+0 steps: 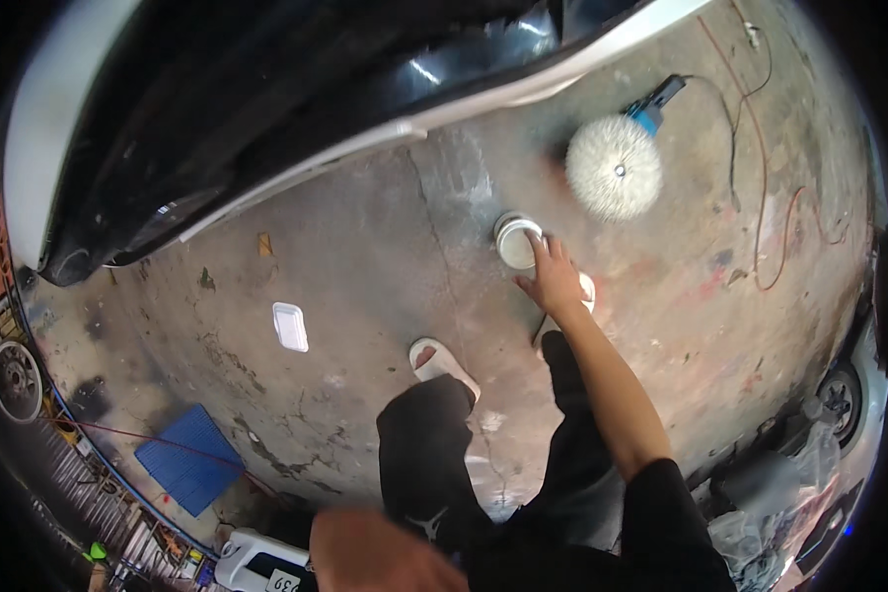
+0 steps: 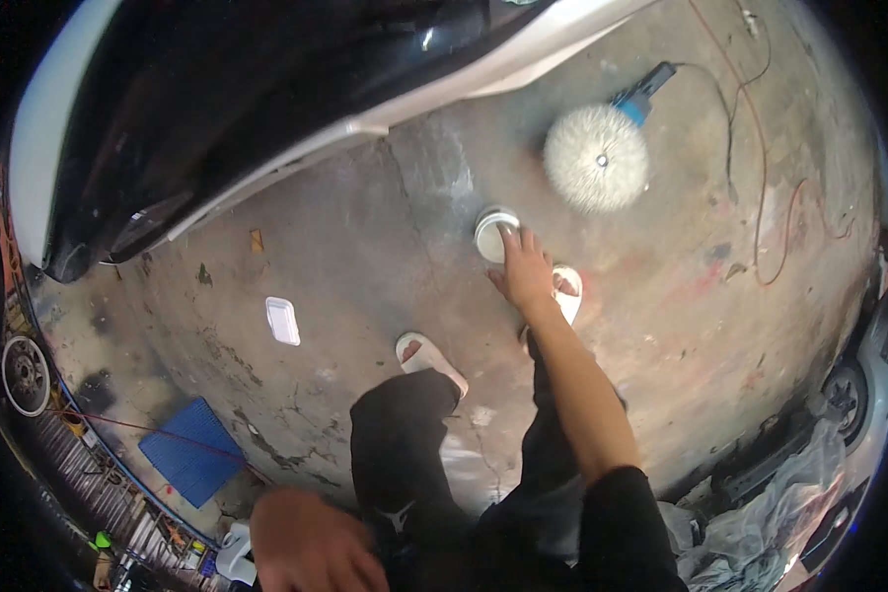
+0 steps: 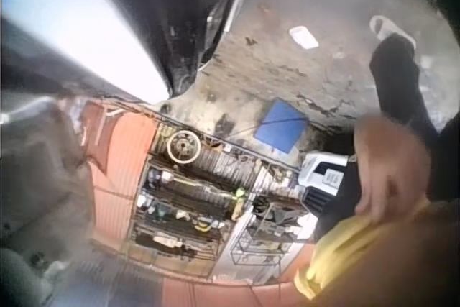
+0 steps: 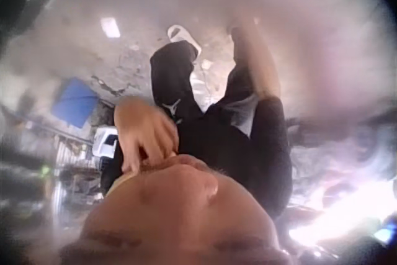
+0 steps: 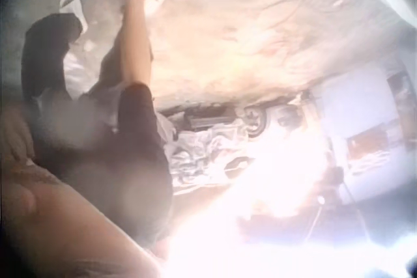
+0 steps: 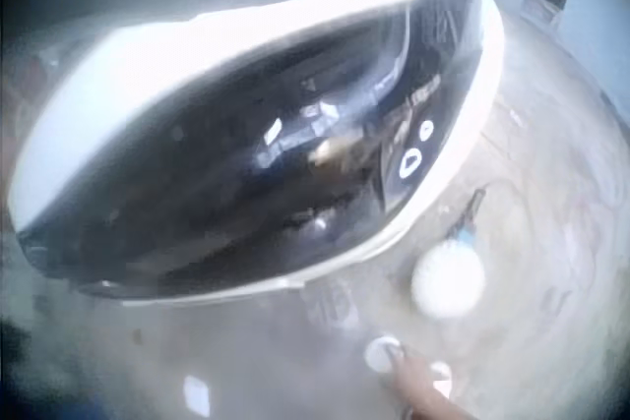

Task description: The person polishes the lower bumper area of a white car using a rotary buffer, wipes the area with a yellow cloth, applies polishing compound from a container by hand, and continues buffing with the rotary tool.

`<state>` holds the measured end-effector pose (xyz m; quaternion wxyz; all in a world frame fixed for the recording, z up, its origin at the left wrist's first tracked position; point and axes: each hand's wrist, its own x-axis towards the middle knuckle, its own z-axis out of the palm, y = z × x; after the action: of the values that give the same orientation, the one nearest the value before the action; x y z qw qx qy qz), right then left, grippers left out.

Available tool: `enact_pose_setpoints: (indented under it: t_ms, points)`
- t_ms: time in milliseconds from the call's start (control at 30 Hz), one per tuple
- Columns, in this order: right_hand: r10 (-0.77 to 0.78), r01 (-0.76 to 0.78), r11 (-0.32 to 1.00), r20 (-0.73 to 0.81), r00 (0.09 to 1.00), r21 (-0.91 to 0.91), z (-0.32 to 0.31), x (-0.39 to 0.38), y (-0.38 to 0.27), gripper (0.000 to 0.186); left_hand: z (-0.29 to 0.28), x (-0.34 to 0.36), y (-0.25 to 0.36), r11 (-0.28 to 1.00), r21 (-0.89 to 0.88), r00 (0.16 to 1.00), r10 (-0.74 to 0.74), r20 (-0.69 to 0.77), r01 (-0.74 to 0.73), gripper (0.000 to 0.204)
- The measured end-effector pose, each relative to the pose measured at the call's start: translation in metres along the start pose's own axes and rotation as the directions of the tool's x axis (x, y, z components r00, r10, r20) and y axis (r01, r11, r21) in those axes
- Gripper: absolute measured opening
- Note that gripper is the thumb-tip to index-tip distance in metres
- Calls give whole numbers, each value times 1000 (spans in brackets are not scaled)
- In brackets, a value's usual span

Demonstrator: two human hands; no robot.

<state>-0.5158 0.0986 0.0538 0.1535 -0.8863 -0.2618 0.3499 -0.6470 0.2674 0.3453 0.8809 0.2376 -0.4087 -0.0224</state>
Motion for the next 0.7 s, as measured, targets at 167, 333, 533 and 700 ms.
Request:
enact_pose_setpoints:
  t_ms: [167, 333, 533, 700]
  points:
    - [285, -297, 942, -91, 954, -155, 90, 27, -24, 99, -104, -128, -67, 646, -251, -12, -350, -937, 721, 64]
    - [245, -241, 969, -265, 933, 47, 101, 59, 4, 84, -154, -188, -110, -135, 209, 154, -336, -929, 969, 72]
    - [1, 103, 951, -339, 941, 290, -4, 51, -29, 92, -214, -189, -118, -335, 591, 574, -160, -803, 734, 114]
    - [-238, 317, 902, -273, 932, 295, -63, 18, -49, 98, -189, -159, -114, -92, 626, 631, 22, -776, 774, 121]
